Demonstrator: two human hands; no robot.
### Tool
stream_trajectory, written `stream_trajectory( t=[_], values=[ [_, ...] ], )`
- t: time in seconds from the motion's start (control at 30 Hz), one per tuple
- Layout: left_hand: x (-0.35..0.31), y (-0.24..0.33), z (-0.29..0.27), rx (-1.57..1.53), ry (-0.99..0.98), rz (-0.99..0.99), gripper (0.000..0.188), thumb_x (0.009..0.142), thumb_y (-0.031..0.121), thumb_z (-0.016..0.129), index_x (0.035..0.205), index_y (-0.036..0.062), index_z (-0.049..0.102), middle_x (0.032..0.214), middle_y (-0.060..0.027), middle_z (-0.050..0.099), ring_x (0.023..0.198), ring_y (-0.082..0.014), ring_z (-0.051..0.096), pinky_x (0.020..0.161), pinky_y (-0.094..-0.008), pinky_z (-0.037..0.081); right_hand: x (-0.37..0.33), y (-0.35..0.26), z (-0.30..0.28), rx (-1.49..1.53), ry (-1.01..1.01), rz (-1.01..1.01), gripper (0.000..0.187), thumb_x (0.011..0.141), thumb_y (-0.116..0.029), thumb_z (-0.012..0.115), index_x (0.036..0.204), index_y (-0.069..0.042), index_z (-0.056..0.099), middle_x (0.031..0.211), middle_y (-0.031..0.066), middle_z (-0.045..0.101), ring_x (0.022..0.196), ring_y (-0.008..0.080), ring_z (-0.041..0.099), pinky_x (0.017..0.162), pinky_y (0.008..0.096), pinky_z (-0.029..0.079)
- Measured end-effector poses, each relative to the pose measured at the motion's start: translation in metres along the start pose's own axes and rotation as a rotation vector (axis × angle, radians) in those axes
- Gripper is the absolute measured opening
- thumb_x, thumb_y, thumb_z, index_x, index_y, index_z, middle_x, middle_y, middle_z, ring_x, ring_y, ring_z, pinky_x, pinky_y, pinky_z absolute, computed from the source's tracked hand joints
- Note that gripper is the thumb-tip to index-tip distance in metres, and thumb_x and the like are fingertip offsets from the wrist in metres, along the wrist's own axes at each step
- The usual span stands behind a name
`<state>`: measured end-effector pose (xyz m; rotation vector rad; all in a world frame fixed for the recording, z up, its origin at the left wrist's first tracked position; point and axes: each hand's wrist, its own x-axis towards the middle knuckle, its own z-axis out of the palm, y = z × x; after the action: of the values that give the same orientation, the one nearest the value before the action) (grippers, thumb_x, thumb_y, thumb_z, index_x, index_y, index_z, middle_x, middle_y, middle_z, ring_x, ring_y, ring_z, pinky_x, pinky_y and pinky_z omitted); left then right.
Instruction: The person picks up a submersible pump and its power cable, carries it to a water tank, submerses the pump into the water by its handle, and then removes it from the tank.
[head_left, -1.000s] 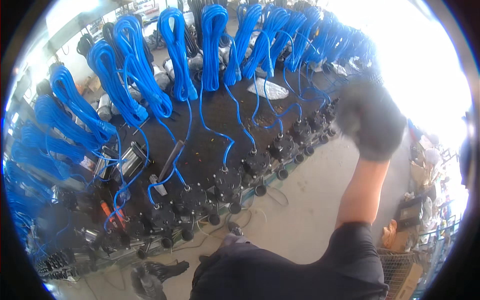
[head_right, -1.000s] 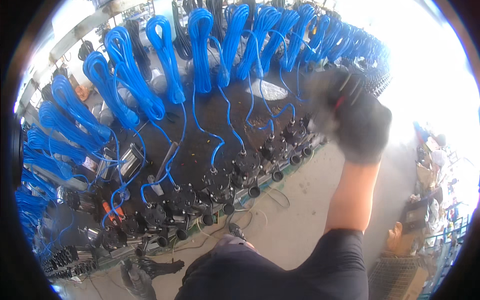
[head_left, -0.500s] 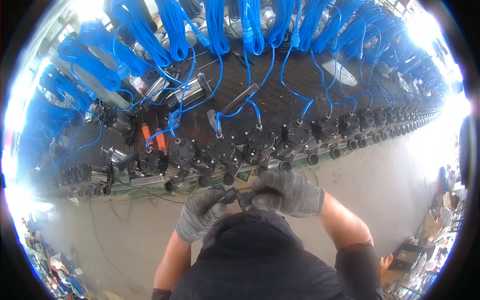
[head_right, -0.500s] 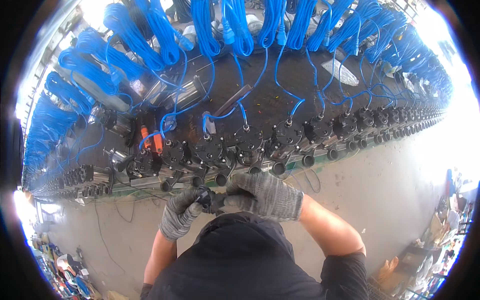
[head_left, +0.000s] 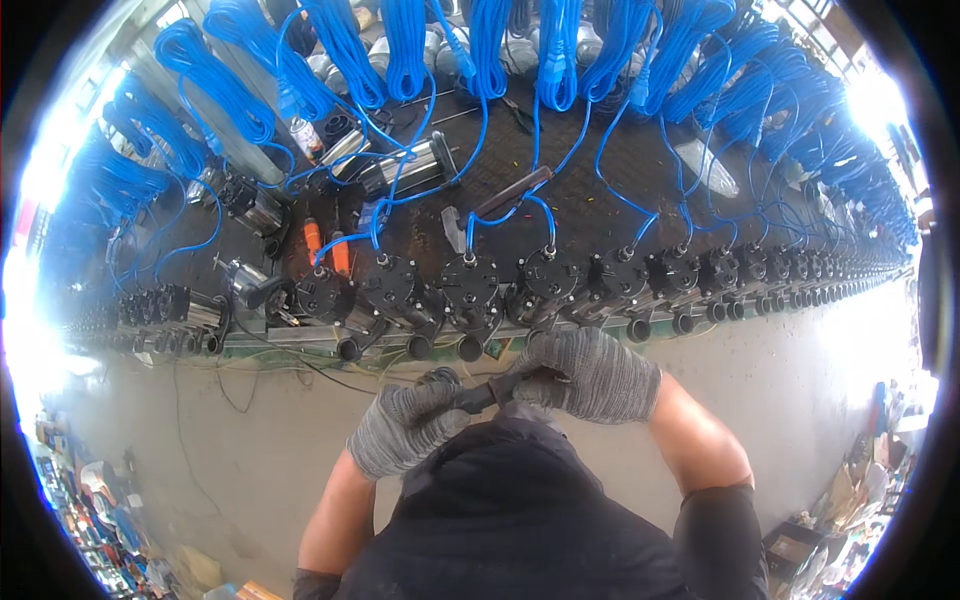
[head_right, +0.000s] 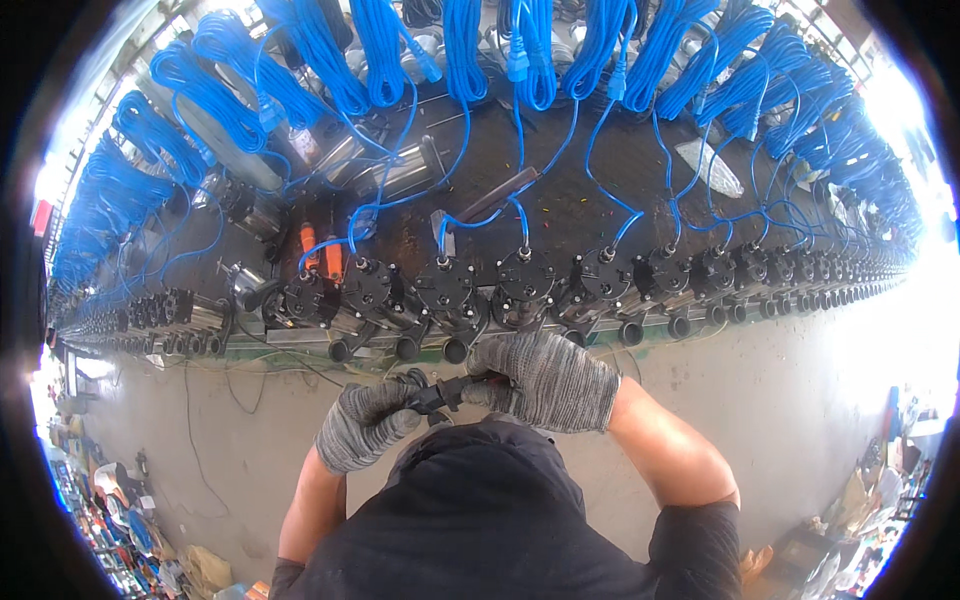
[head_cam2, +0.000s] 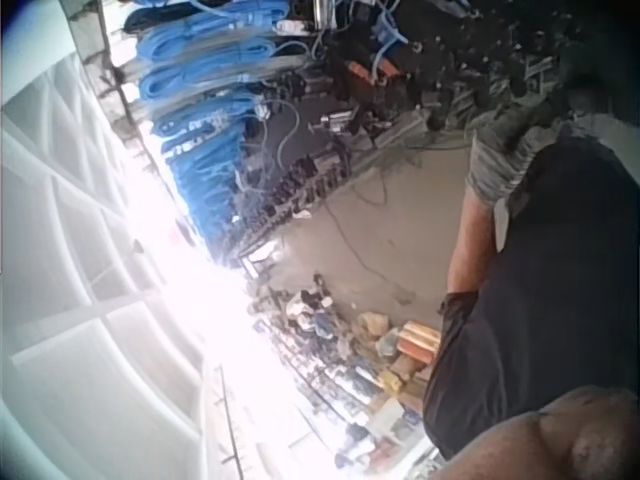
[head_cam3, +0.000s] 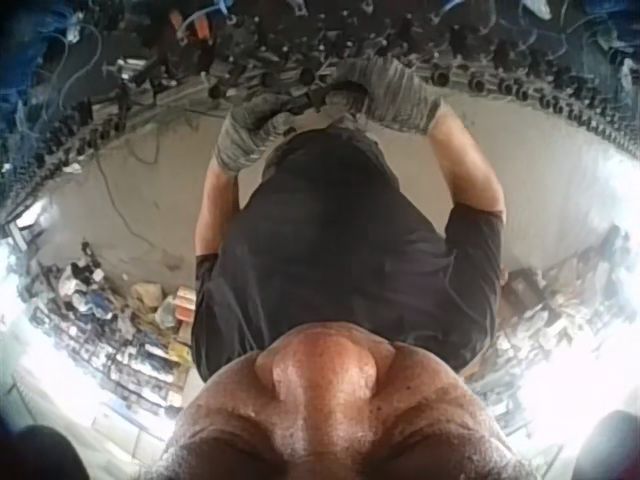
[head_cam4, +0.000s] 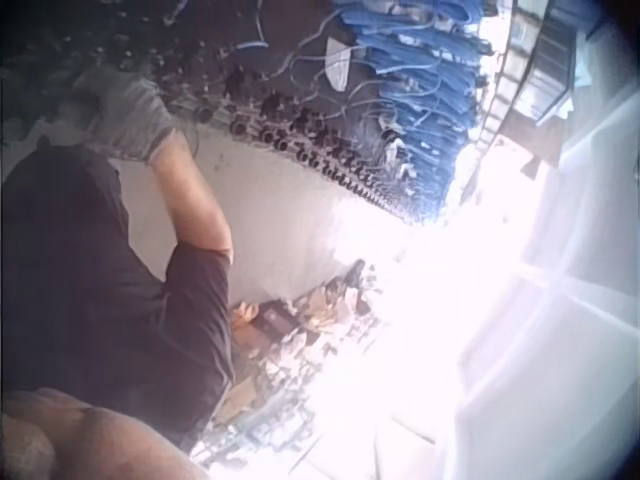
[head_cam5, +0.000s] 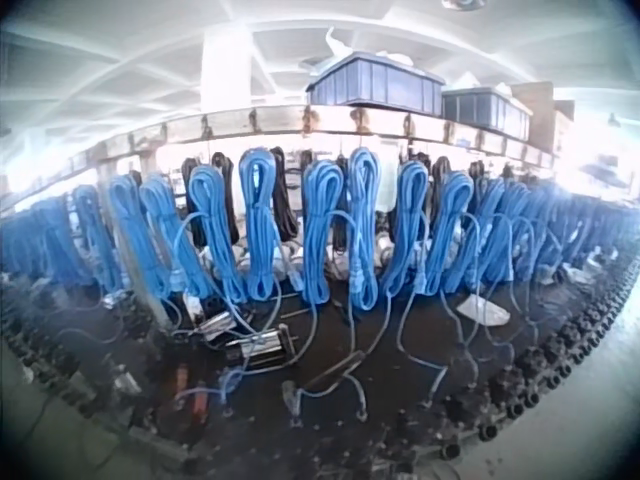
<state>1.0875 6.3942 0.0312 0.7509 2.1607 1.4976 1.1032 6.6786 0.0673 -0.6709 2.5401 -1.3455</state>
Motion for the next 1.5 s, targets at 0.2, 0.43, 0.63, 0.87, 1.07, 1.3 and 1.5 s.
stream_trajectory(
  t=[0.2, 0.43, 0.63, 0.87, 1.07, 1.3, 1.5],
  values=[
    [-0.001, -0.011, 0.01, -0.009, -0.074, 0.048, 0.03, 0.094, 0.019, 0.072, 0.122, 0.0082, 0.074, 0.09, -0.0087, 0.065, 0.078, -0.026, 0.061, 0.075, -0.0368, 0.05, 0.009, 0.008, -0.01, -0.019, -0.153, 0.049, 0.024, 0.092, -0.023, 0.075, 0.114, -0.012, 0.074, 0.101, 0.0119, 0.072, 0.095, 0.0273, 0.071, 0.081, 0.0401, 0.055],
    [0.001, -0.012, 0.019, 0.026, 0.008, 0.043, 0.031, 0.095, 0.023, 0.074, 0.117, 0.0019, 0.072, 0.098, -0.0155, 0.075, 0.092, -0.0291, 0.074, 0.085, -0.0348, 0.054, 0.016, 0.003, -0.016, 0.148, -0.269, 0.095, 0.025, 0.098, -0.026, 0.07, 0.119, -0.012, 0.072, 0.098, 0.0077, 0.075, 0.093, 0.0221, 0.073, 0.079, 0.037, 0.057],
    [-0.006, -0.007, 0.024, 0.019, 0.111, 0.07, 0.026, 0.094, 0.02, 0.073, 0.113, 0.0029, 0.071, 0.093, -0.0146, 0.069, 0.085, -0.0317, 0.069, 0.078, -0.0369, 0.054, 0.025, -0.003, -0.014, 0.142, -0.325, 0.071, 0.025, 0.096, -0.015, 0.07, 0.119, -0.007, 0.068, 0.102, 0.0104, 0.071, 0.09, 0.0277, 0.07, 0.081, 0.0402, 0.054],
    [-0.019, 0.005, 0.0, -0.31, 0.216, -0.063, 0.03, 0.099, 0.025, 0.067, 0.116, 0.0005, 0.071, 0.09, -0.0109, 0.073, 0.073, -0.017, 0.065, 0.072, -0.0317, 0.053, 0.023, -0.004, 0.008, 0.593, -0.138, 0.129, 0.028, 0.099, -0.02, 0.069, 0.123, -0.007, 0.066, 0.106, 0.0101, 0.07, 0.088, 0.0198, 0.07, 0.075, 0.0362, 0.055],
    [-0.031, 0.002, -0.022, -0.358, 0.108, -0.003, 0.036, 0.102, 0.035, 0.063, 0.113, 0.0015, 0.072, 0.083, -0.0045, 0.069, 0.075, -0.0122, 0.061, 0.071, -0.0283, 0.049, 0.019, 0.024, 0.041, 0.817, 0.003, 0.098, 0.038, 0.096, -0.027, 0.074, 0.126, -0.007, 0.063, 0.102, 0.0079, 0.069, 0.086, 0.0145, 0.066, 0.067, 0.0275, 0.051],
    [-0.045, -0.004, -0.044, -0.646, -0.094, -0.115, 0.035, 0.103, 0.035, 0.063, 0.106, 0.0008, 0.071, 0.078, -0.002, 0.066, 0.073, -0.0118, 0.059, 0.07, -0.0279, 0.048, 0.035, -0.035, 0.049, 0.615, -0.021, 0.033, 0.031, 0.094, -0.027, 0.076, 0.111, -0.002, 0.069, 0.096, 0.0073, 0.071, 0.087, 0.0156, 0.068, 0.073, 0.031, 0.054],
    [-0.051, -0.012, -0.038, -0.419, 0.034, 0.062, 0.033, 0.102, 0.033, 0.065, 0.105, 0.0014, 0.072, 0.077, -0.0035, 0.064, 0.071, -0.0132, 0.059, 0.069, -0.0304, 0.049, 0.029, -0.072, 0.044, 0.221, -0.017, 0.198, 0.027, 0.096, -0.023, 0.073, 0.112, -0.002, 0.071, 0.096, 0.0074, 0.073, 0.088, 0.0174, 0.07, 0.077, 0.0335, 0.056]
  ],
)
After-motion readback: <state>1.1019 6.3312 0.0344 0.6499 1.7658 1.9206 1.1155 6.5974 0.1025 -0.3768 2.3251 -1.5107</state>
